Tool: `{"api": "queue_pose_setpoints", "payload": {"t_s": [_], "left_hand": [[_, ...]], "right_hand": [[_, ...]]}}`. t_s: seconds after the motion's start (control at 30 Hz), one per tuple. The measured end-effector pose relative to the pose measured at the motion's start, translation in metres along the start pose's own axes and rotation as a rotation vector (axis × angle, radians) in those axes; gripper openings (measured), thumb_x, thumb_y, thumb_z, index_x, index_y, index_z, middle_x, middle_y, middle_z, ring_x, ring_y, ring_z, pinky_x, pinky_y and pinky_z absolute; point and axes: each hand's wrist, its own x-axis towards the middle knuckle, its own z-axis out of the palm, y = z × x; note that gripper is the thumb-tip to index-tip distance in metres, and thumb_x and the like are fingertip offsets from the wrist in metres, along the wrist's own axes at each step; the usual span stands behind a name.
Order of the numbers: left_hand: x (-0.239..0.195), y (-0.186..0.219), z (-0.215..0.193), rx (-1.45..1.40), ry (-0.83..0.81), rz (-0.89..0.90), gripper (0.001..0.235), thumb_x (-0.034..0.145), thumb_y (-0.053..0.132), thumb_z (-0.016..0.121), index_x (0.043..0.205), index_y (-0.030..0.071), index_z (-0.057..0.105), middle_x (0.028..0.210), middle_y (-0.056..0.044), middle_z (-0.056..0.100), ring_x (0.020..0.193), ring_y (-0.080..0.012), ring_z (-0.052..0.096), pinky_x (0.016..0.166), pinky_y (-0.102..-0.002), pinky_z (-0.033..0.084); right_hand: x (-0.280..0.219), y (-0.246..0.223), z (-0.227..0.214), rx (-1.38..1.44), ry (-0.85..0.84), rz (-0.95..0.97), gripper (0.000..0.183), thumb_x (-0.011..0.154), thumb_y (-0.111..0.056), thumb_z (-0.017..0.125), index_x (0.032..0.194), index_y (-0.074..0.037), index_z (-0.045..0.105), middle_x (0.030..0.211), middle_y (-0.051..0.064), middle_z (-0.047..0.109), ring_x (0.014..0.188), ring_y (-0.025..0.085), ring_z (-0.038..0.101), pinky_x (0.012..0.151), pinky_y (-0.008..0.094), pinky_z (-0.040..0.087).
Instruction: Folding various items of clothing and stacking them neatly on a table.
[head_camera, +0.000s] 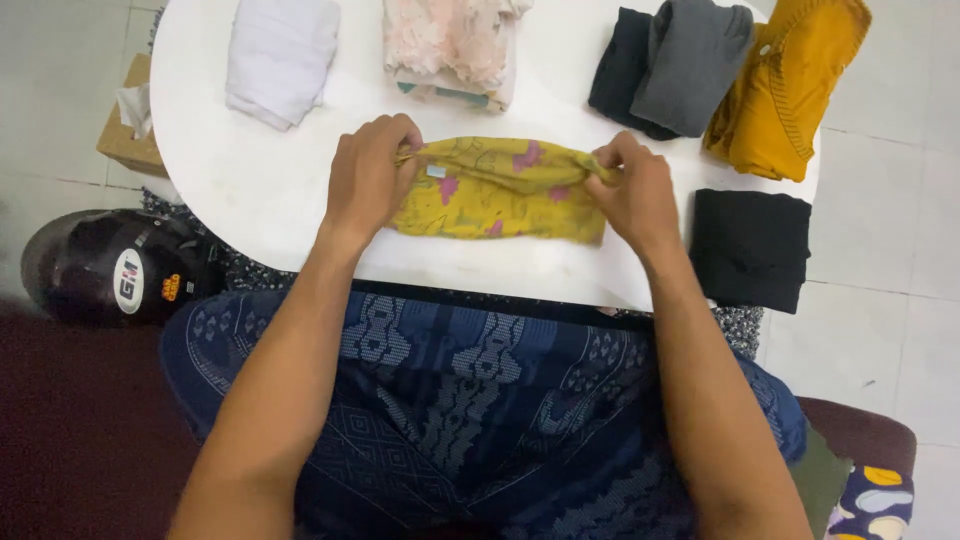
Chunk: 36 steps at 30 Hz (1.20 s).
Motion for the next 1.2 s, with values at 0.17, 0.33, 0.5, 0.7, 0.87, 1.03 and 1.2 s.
{"api": "queue_pose_setpoints", "payload": {"t_s": [0.17,0.33,0.5,0.7,0.87,1.03,1.2], "left_hand": [[0.003,-0.003,-0.003,-0.054,-0.07,-0.004,0.018,0.094,-0.001,0.079,0.098,0.013,0.069,0.093,-0.007,0.069,0.098,-0.0317,0.072,0.093,-0.048,0.054],[-0.006,-0.004,0.003,-0.027,-0.217,0.06,0.023,0.092,-0.002,0.08,0.101,0.016,0.068,0.097,-0.004,0.064,0.102,-0.03,0.066,0.095,-0.046,0.051],[-0.011,-0.035,0.04,0.214,-0.225,0.112,0.021,0.086,0.001,0.085,0.098,0.01,0.07,0.096,-0.009,0.063,0.101,-0.033,0.062,0.093,-0.049,0.049],[-0.02,-0.009,0.015,0.212,-0.235,0.228,0.022,0.087,0.004,0.082,0.085,0.016,0.064,0.089,-0.005,0.062,0.096,-0.0273,0.056,0.095,-0.044,0.045],[-0.031,-0.019,0.035,0.217,-0.364,0.1,0.022,0.082,0.001,0.084,0.08,0.015,0.067,0.094,-0.006,0.064,0.103,-0.028,0.056,0.107,-0.048,0.043],[-0.025,0.007,0.004,0.192,-0.473,0.061,0.017,0.084,0.026,0.083,0.079,0.015,0.071,0.095,-0.012,0.068,0.108,-0.0318,0.061,0.115,-0.058,0.041],[-0.015,-0.001,0.01,0.227,-0.25,0.06,0.038,0.093,0.024,0.084,0.125,0.009,0.07,0.117,-0.018,0.066,0.119,-0.0373,0.062,0.109,-0.059,0.047]], "right_hand": [[-0.009,-0.027,-0.028,-0.021,0.047,-0.059,0.041,0.085,0.009,0.084,0.116,-0.012,0.067,0.114,0.01,0.079,0.111,0.036,0.071,0.097,0.046,0.056],[-0.009,-0.017,-0.023,-0.198,-0.078,-0.064,0.037,0.082,0.007,0.088,0.112,-0.012,0.078,0.108,0.007,0.073,0.107,0.03,0.071,0.099,0.042,0.059],[-0.01,-0.011,-0.019,-0.268,-0.207,0.07,0.027,0.083,-0.004,0.089,0.101,-0.015,0.072,0.103,0.004,0.068,0.102,0.03,0.074,0.092,0.047,0.061],[-0.015,-0.009,-0.035,-0.299,-0.272,0.032,0.028,0.084,-0.007,0.091,0.091,-0.013,0.064,0.094,0.007,0.066,0.096,0.036,0.075,0.086,0.051,0.06],[-0.019,-0.02,-0.023,-0.277,-0.607,0.204,0.023,0.088,-0.011,0.087,0.106,-0.009,0.073,0.112,0.016,0.075,0.115,0.041,0.075,0.099,0.057,0.06],[-0.021,-0.041,-0.049,-0.174,-0.687,0.256,0.033,0.095,-0.03,0.079,0.118,-0.006,0.084,0.122,0.023,0.081,0.121,0.045,0.075,0.104,0.058,0.059],[-0.009,-0.019,-0.024,-0.178,-0.296,0.056,0.04,0.101,-0.029,0.083,0.138,-0.018,0.074,0.123,0.011,0.07,0.122,0.035,0.071,0.1,0.05,0.062]]}}
